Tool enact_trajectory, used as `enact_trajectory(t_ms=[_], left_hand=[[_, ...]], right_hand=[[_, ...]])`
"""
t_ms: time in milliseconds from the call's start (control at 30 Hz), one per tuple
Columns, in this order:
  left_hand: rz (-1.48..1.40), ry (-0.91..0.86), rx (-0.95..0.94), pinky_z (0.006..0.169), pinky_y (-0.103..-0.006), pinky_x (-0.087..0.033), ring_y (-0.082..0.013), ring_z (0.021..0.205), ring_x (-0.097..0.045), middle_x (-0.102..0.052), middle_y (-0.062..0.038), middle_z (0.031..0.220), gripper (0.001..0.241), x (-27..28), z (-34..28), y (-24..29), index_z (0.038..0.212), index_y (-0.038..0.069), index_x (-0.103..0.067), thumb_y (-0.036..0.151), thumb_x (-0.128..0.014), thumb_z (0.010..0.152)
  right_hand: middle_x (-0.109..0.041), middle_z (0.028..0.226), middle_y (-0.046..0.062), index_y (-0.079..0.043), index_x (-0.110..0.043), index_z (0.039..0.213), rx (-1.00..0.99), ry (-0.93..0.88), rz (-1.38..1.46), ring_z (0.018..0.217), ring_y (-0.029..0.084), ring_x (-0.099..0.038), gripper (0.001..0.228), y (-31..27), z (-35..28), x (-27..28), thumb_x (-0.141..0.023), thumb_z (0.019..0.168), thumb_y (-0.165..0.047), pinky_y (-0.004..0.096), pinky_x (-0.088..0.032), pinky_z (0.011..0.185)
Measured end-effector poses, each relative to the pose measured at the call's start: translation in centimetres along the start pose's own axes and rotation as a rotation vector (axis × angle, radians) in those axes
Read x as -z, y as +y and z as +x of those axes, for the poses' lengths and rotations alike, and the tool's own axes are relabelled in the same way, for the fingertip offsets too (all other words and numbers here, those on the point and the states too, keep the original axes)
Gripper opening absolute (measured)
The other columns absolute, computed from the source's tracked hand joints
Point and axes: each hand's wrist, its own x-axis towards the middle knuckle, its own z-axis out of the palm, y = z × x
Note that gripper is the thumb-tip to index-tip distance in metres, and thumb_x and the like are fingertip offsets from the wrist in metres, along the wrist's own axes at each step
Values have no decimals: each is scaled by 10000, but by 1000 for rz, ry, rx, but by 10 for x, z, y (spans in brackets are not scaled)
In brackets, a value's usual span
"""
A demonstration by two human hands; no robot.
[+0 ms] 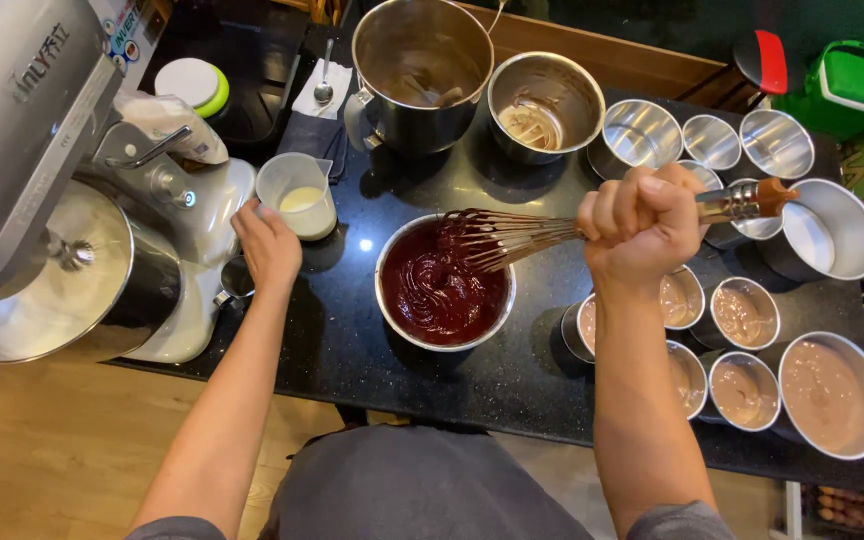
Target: Pouring cake batter into molds and whisking ingredients in a bowl.
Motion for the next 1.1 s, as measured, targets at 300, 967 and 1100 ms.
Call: enact_trajectory(t_ms=[300, 967, 1100], left_hand=[[-159, -227, 311, 431, -314, -575, -225, 581, -672, -569, -244, 1075, 348, 9, -4, 24, 1064, -95, -487, 246, -415, 1086], [-21, -14, 189, 1039, -508, -401, -444, 1174, -488, -427, -298, 1253, 525, 9, -68, 43, 1243, -82, -397, 250, -678, 950], [13, 29, 54, 1063, -523, -395, -449, 1229, -483, -448, -309, 1308, 468, -13, -63, -10, 1308, -94, -404, 208, -622, 1025]], right_hand=[[-234, 526, 13, -167, -246, 682, 11, 167, 41, 390, 135, -165, 369, 5, -18, 26, -438, 996, -149, 305, -182, 387], [-246, 475, 4, -170, -295, 548, -43, 687, 44, 397, 155, -247, 437, 79, -67, 108, -490, 936, -215, 340, -263, 448], [-261, 484, 9, -170, -301, 552, -47, 785, 54, 402, 157, -263, 430, 84, -76, 109, -501, 931, -194, 342, -276, 458]])
